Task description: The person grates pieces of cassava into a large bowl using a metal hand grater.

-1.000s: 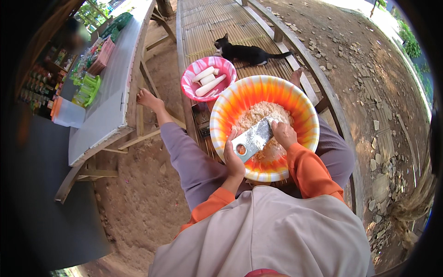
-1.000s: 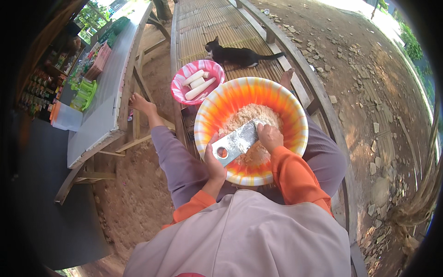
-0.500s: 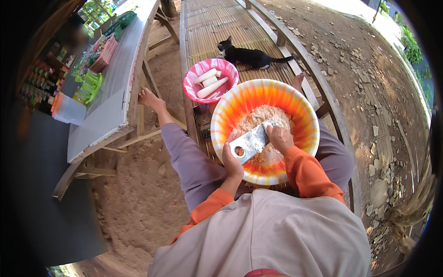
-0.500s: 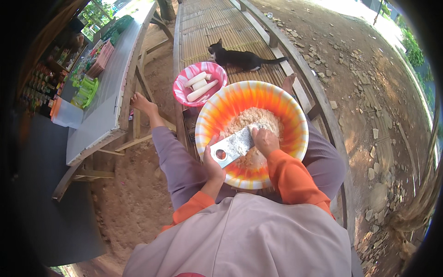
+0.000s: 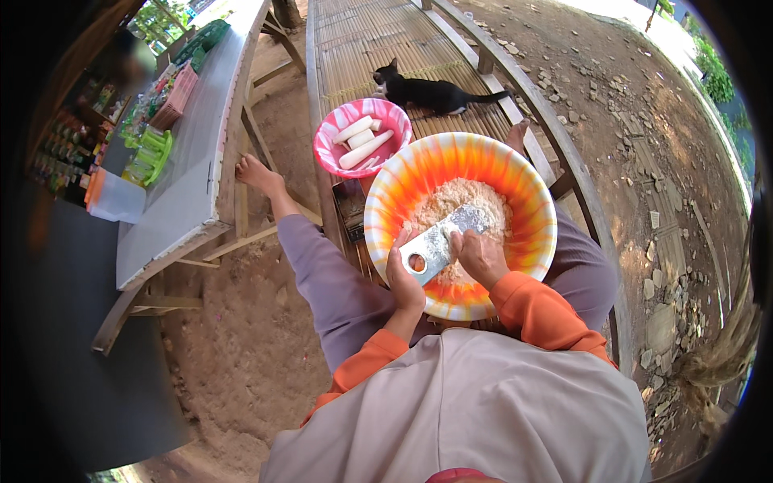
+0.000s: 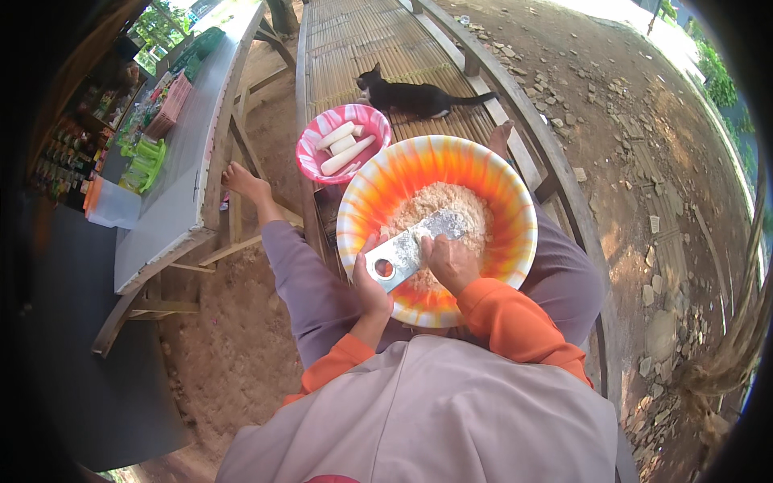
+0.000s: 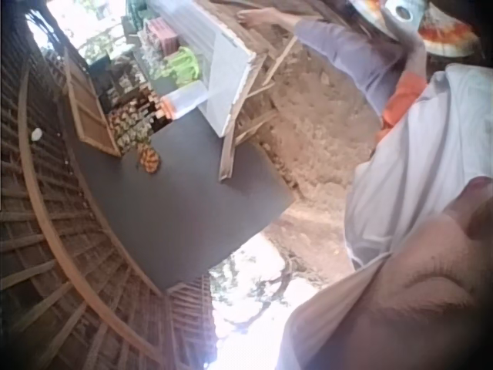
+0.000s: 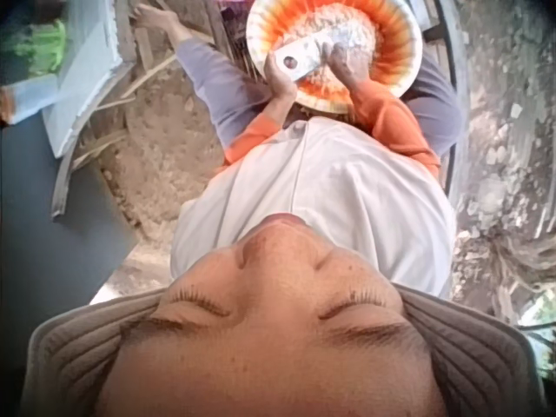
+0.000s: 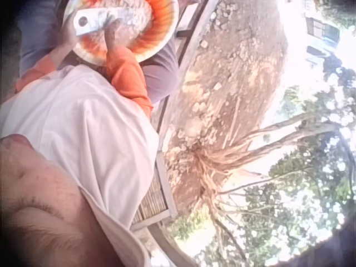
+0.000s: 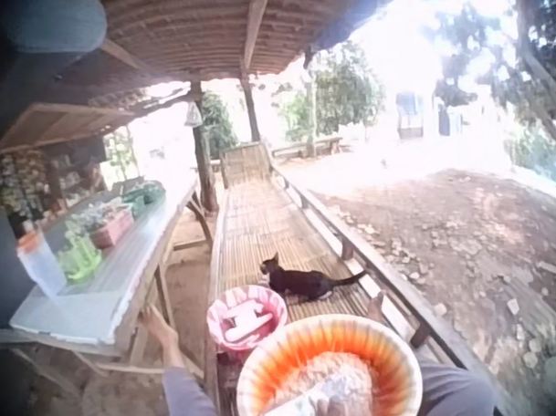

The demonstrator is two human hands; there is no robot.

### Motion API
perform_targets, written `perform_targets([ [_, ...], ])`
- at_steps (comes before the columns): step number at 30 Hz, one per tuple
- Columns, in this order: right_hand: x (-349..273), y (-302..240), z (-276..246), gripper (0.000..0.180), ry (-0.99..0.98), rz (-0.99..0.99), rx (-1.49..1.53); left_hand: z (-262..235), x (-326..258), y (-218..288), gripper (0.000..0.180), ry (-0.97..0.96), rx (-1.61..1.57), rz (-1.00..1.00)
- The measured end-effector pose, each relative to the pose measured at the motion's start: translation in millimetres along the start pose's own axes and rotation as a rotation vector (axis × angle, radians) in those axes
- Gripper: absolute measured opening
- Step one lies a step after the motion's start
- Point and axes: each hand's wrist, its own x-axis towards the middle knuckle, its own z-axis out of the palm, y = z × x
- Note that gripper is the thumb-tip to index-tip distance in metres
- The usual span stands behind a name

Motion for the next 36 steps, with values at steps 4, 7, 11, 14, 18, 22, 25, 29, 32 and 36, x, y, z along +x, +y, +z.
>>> perform_targets([
  [4, 34.2, 34.9, 9.5, 0.048, 0.091, 0.129, -0.046, 1.5, -4.4, 1.0, 0.047, -0.031, 0.049, 0.019],
  [7, 49.6, 52.2, 11.2, 0.047, 0.149, 0.072, -0.059, -2.0, -1.5, -2.9, 0.050, -0.024, -0.029, -0.034],
  [11, -0.4, 5.8, 1.7, 0.042, 0.059, -0.030, -0.016, 0.6, -1.9, 0.6, 0.048, 0.011, -0.048, -0.038],
  [14, 11.2, 21.0, 9.6, 0.045, 0.032, -0.001, -0.034, 2.5, -5.0, 2.4, 0.048, 0.004, 0.009, -0.002],
  [18, 46.0, 43.0, 2.7, 0.051, 0.079, 0.141, -0.014, 1.1, -0.7, 1.0, 0.049, 0.000, 0.010, -0.018],
  [22, 0.9, 9.7, 3.0, 0.045, 0.056, -0.120, 0.038, 1.2, 0.8, -1.6, 0.049, 0.013, -0.068, -0.028],
  [25, -4.2, 2.9, -3.7, 0.042, -0.006, -0.119, -0.028, 4.8, -1.8, 4.9, 0.048, 0.026, -0.014, -0.032],
  [29, 47.4, 48.1, 10.2, 0.048, 0.172, 0.002, -0.048, 1.1, -2.9, -2.5, 0.048, -0.019, 0.071, 0.011],
  [32, 35.6, 19.2, 6.6, 0.051, 0.082, -0.036, -0.046, -4.0, -0.7, 2.7, 0.048, 0.037, 0.014, 0.023],
  [36, -2.3, 5.1, -2.4, 0.043, -0.049, -0.068, -0.032, 3.6, -2.7, 1.5, 0.048, 0.031, -0.042, -0.034],
])
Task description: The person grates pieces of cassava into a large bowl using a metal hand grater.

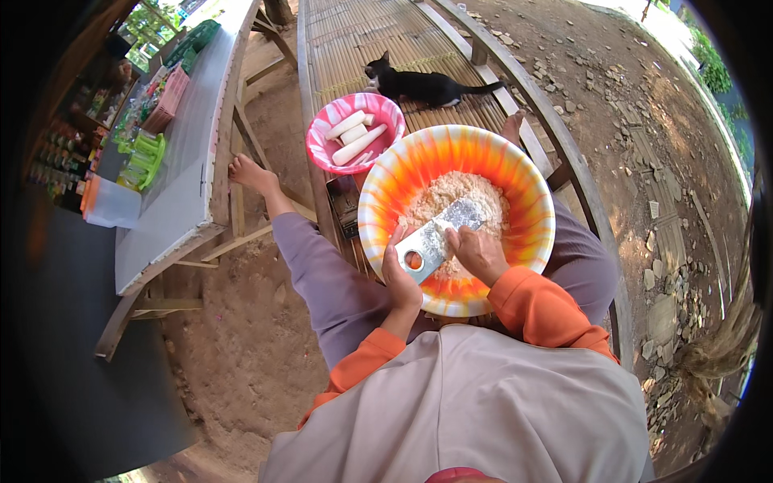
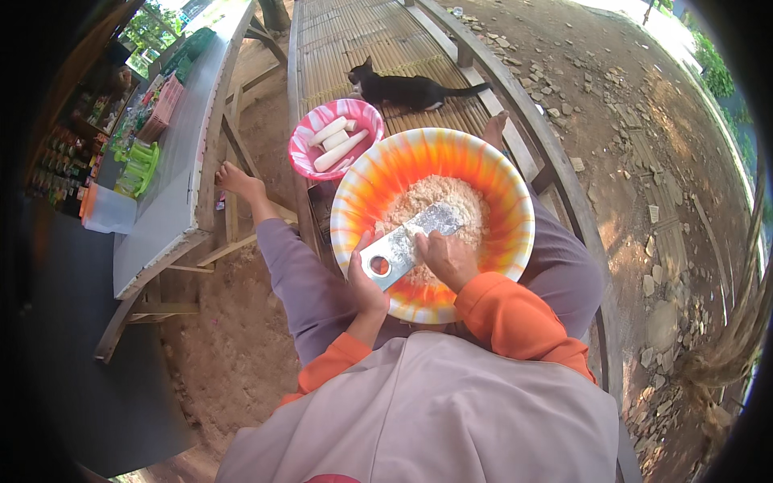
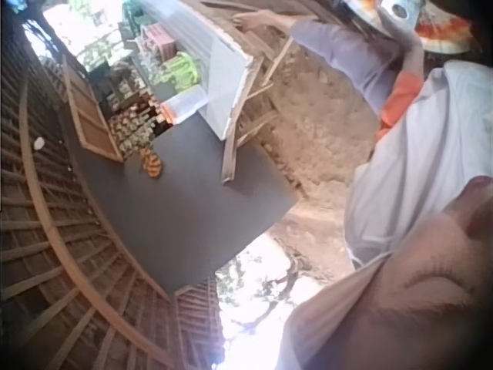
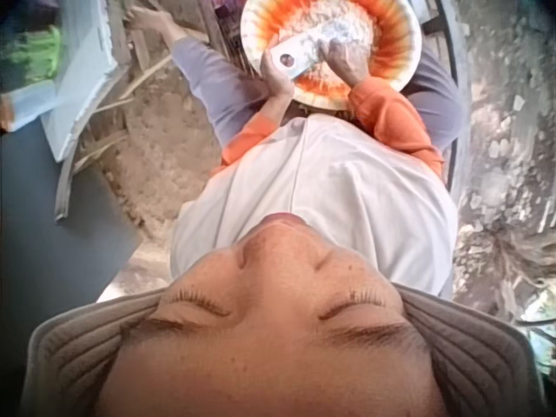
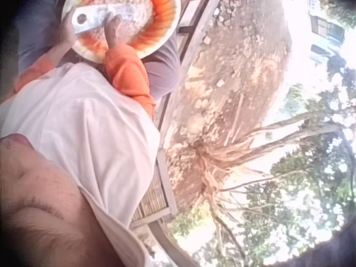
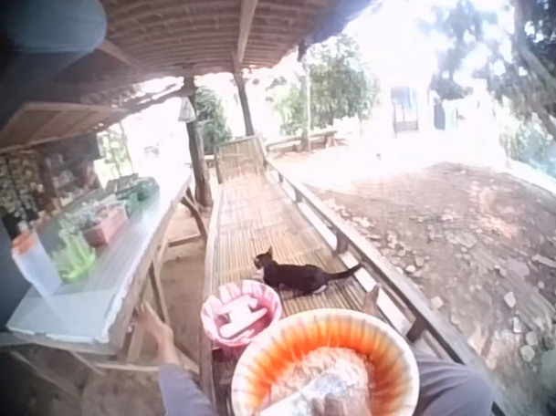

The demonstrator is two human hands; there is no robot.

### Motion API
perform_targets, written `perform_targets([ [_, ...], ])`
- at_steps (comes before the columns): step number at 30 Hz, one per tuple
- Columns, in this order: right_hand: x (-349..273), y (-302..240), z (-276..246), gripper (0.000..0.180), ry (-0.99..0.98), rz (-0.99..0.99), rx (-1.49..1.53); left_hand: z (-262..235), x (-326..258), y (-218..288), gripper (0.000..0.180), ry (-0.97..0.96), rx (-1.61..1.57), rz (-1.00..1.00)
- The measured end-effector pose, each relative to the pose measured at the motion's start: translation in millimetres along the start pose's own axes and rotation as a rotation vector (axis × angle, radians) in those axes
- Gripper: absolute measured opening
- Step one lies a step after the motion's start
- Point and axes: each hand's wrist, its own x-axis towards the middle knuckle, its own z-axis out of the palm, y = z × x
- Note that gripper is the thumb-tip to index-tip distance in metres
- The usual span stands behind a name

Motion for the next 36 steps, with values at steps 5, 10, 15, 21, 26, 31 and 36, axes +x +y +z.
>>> perform_targets([
  [5, 49.0, 63.8, 24.5, 0.042, 0.222, 0.039, -0.126, -1.2, 0.8, -0.9, 0.047, -0.032, 0.049, 0.022],
  [10, 2.2, 1.8, 6.7, 0.044, 0.012, -0.012, 0.031, -7.9, 3.0, -5.1, 0.050, -0.015, 0.003, -0.007],
  [15, 35.4, 35.1, 12.6, 0.049, 0.079, 0.094, 0.020, -0.8, -1.5, 2.1, 0.049, -0.014, 0.087, 0.018],
  [21, 8.0, 2.0, 3.9, 0.045, 0.077, -0.040, -0.030, 4.3, 2.1, 3.4, 0.049, 0.009, 0.019, 0.013],
  [26, 37.0, 66.8, 32.0, 0.041, 0.266, -0.048, -0.140, -1.4, -0.2, 0.1, 0.049, -0.039, 0.054, 0.009],
  [31, 23.8, 29.0, 7.8, 0.045, 0.076, 0.091, -0.075, -1.2, 4.3, -4.0, 0.048, -0.018, 0.005, 0.012],
  [36, 19.3, 14.6, 1.1, 0.046, 0.078, -0.036, -0.018, -2.7, 1.5, 3.4, 0.049, -0.014, 0.027, -0.009],
])
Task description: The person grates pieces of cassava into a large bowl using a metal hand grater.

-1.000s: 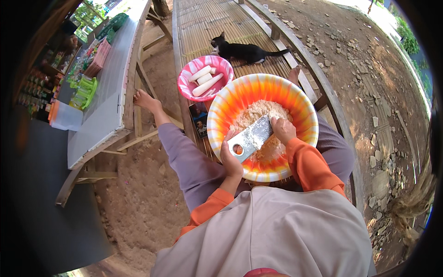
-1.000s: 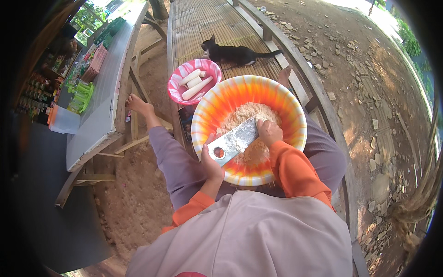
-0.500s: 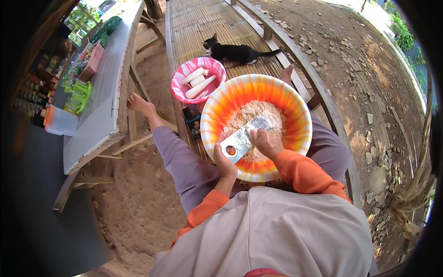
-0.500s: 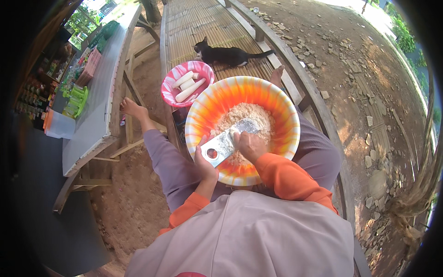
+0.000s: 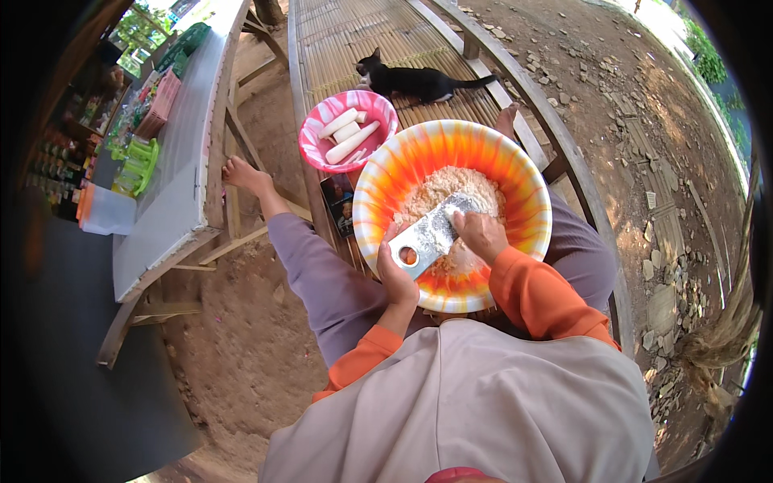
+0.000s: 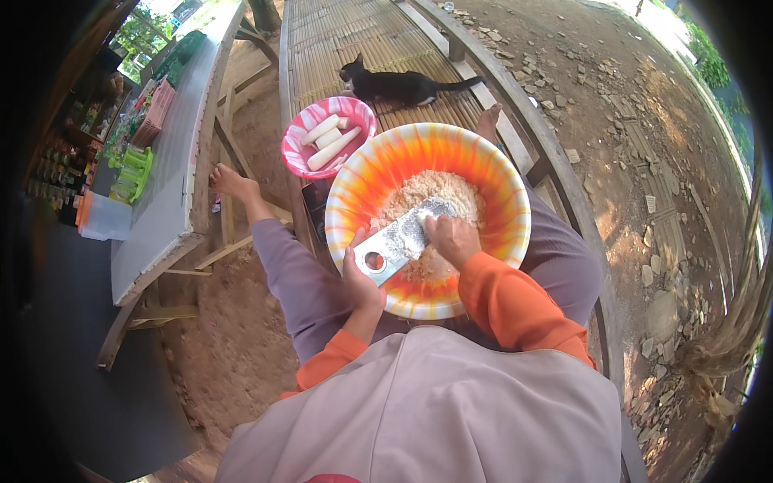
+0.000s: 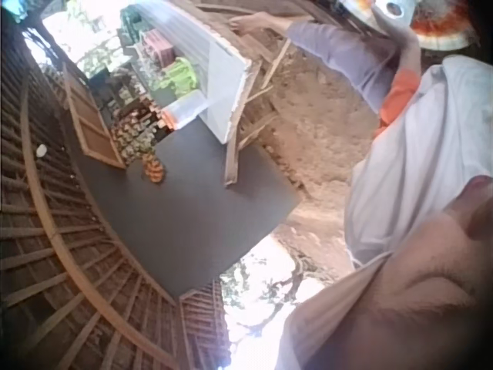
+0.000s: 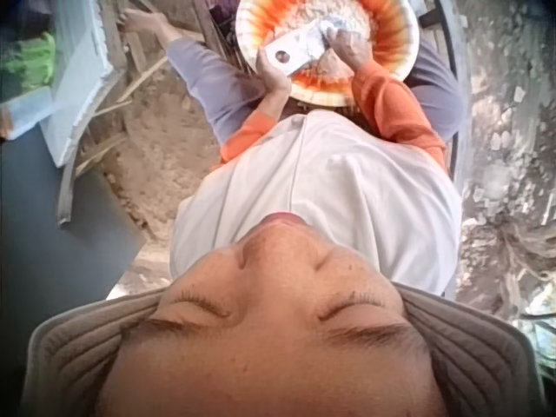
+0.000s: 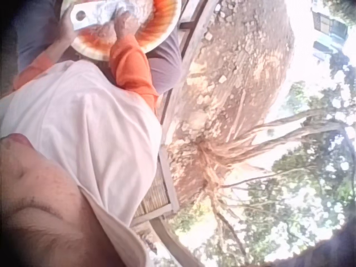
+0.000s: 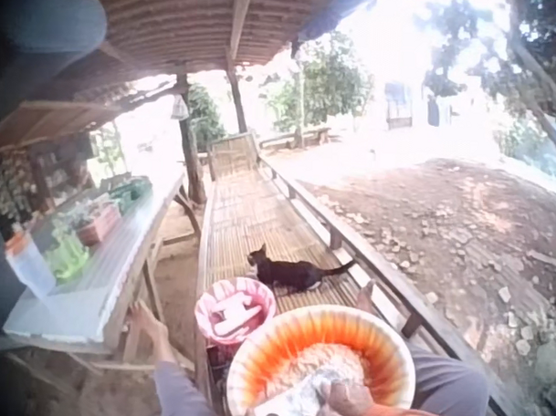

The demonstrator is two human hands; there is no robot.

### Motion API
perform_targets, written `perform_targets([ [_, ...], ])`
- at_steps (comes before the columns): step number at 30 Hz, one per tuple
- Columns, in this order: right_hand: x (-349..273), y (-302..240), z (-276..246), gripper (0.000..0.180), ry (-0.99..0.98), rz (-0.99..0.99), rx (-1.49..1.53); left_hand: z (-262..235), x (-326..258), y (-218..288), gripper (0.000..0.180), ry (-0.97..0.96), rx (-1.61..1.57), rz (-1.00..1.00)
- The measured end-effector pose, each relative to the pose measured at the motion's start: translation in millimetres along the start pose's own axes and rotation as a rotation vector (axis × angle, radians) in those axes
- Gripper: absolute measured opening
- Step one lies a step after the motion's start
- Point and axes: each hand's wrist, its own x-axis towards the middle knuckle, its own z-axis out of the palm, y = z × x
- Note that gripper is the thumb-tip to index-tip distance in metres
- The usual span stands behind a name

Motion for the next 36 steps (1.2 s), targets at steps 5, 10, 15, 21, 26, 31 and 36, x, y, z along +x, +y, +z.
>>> perform_targets([
  [5, 27.1, 24.6, 5.3, 0.048, -0.008, 0.182, 0.003, -5.8, 5.8, -8.9, 0.050, -0.017, -0.006, 0.012],
  [10, -6.1, -15.4, -1.3, 0.048, -0.141, 0.120, 0.008, -0.4, 2.6, -1.6, 0.051, 0.015, -0.002, -0.003],
  [15, 30.2, 37.5, 17.6, 0.051, -0.060, 0.120, 0.040, -0.9, 5.7, -4.4, 0.050, 0.055, -0.059, -0.032],
  [21, 20.3, 21.1, -21.2, 0.040, -0.346, 0.193, 0.268, -2.8, 5.0, -4.7, 0.050, 0.043, -0.028, -0.008],
  [26, 4.2, 54.8, 12.5, 0.028, 0.078, -0.157, -0.069, 4.9, 1.7, -1.2, 0.050, 0.035, -0.049, -0.020],
  [31, -2.2, 12.5, -15.3, 0.038, -0.061, 0.003, -0.013, 1.9, 2.4, -2.4, 0.049, 0.040, -0.036, -0.016],
  [36, -11.7, 5.8, -1.5, 0.037, 0.149, -0.111, -0.103, 4.1, -2.4, 1.2, 0.048, 0.032, 0.019, 0.012],
])
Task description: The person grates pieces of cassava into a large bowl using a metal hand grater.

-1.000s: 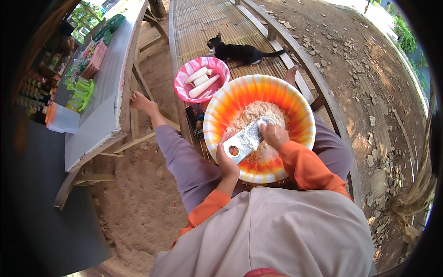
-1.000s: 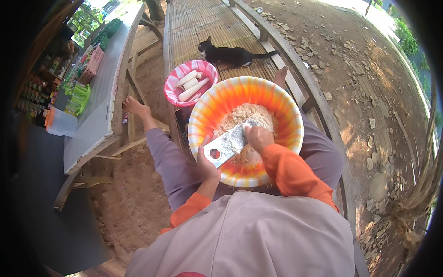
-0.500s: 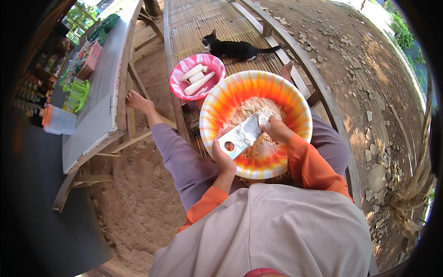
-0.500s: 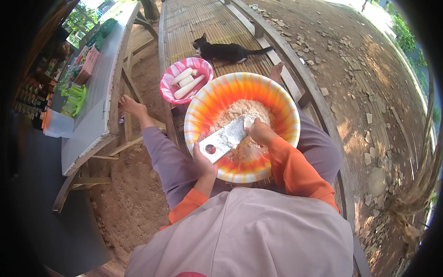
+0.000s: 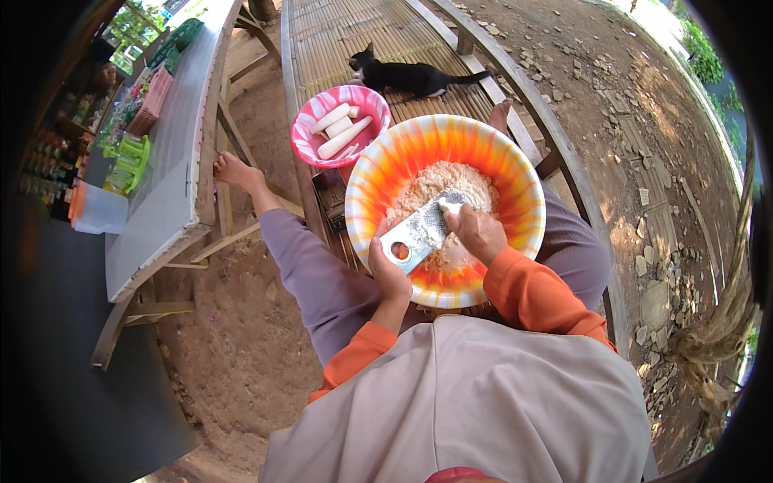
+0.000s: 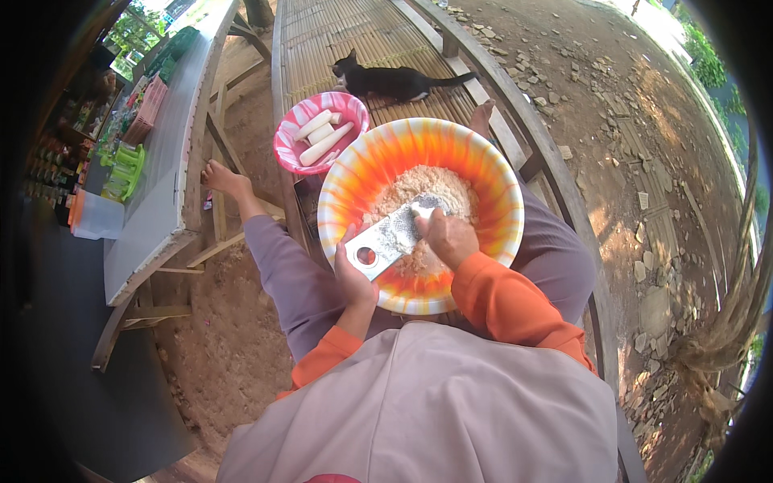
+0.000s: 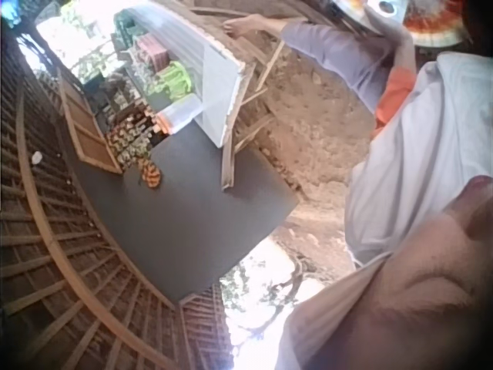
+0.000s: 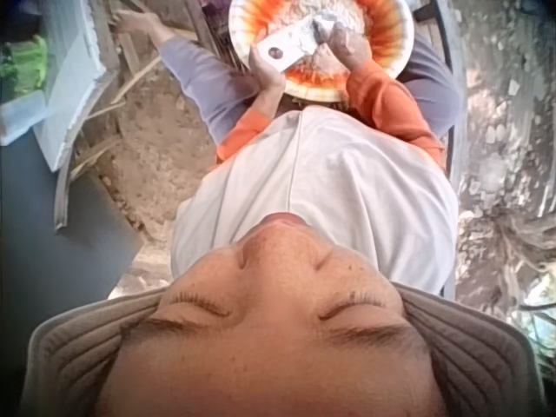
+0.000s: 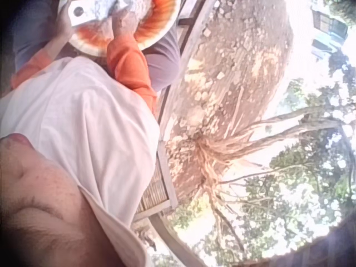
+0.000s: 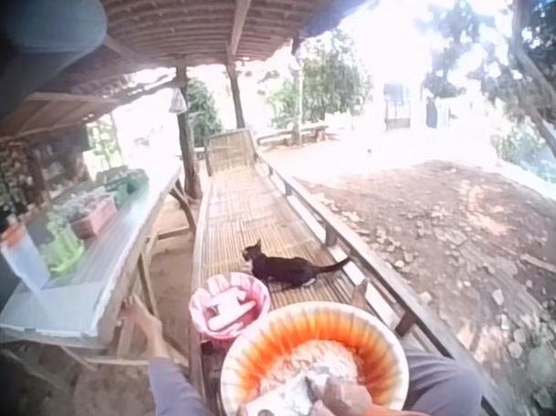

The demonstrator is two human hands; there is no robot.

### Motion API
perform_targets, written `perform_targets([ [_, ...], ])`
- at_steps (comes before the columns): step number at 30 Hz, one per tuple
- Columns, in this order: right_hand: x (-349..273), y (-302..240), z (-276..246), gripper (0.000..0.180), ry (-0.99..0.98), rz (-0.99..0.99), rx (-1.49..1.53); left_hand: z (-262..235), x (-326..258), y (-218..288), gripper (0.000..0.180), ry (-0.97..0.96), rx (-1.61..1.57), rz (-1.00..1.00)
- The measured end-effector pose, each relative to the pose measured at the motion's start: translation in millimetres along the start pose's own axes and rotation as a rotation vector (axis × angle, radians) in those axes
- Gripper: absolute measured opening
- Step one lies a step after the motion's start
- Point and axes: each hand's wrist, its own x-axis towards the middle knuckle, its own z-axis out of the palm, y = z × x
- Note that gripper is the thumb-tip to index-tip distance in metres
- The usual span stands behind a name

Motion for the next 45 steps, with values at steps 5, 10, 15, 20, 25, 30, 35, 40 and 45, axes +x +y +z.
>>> perform_targets([
  [5, 4.6, 18.9, 7.6, 0.040, -0.093, 0.106, 0.075, -1.9, 3.5, -6.6, 0.048, 0.004, -0.018, -0.002],
  [10, -2.0, -3.7, -10.9, 0.042, -0.226, 0.188, 0.074, -1.3, -1.4, -2.5, 0.047, 0.005, 0.007, 0.009],
  [15, 12.5, 38.8, 23.6, 0.042, 0.014, 0.149, 0.023, -0.5, 2.6, -8.1, 0.048, -0.009, -0.018, -0.001],
  [20, -16.5, -25.7, -24.7, 0.043, -0.255, 0.085, 0.129, -6.1, 4.4, -4.7, 0.048, 0.007, -0.037, 0.027],
  [25, 27.9, 17.4, 16.1, 0.047, -0.168, 0.244, 0.108, -4.5, 4.8, -7.9, 0.048, -0.001, 0.003, 0.021],
  [30, 31.4, 20.8, 18.2, 0.042, -0.142, 0.191, 0.004, -4.6, 8.9, -9.3, 0.049, -0.002, -0.046, 0.013],
  [35, -10.6, -3.6, 12.6, 0.027, 0.079, -0.129, 0.094, -1.3, 6.8, -2.9, 0.049, 0.041, -0.081, -0.028],
  [40, -3.2, 12.9, 21.1, 0.022, 0.076, -0.039, 0.045, -2.7, 2.0, -5.5, 0.048, 0.003, 0.005, 0.016],
  [45, 5.1, 27.1, 43.3, 0.017, 0.303, -0.141, 0.061, -0.8, 5.6, -6.4, 0.047, 0.025, -0.038, -0.002],
])
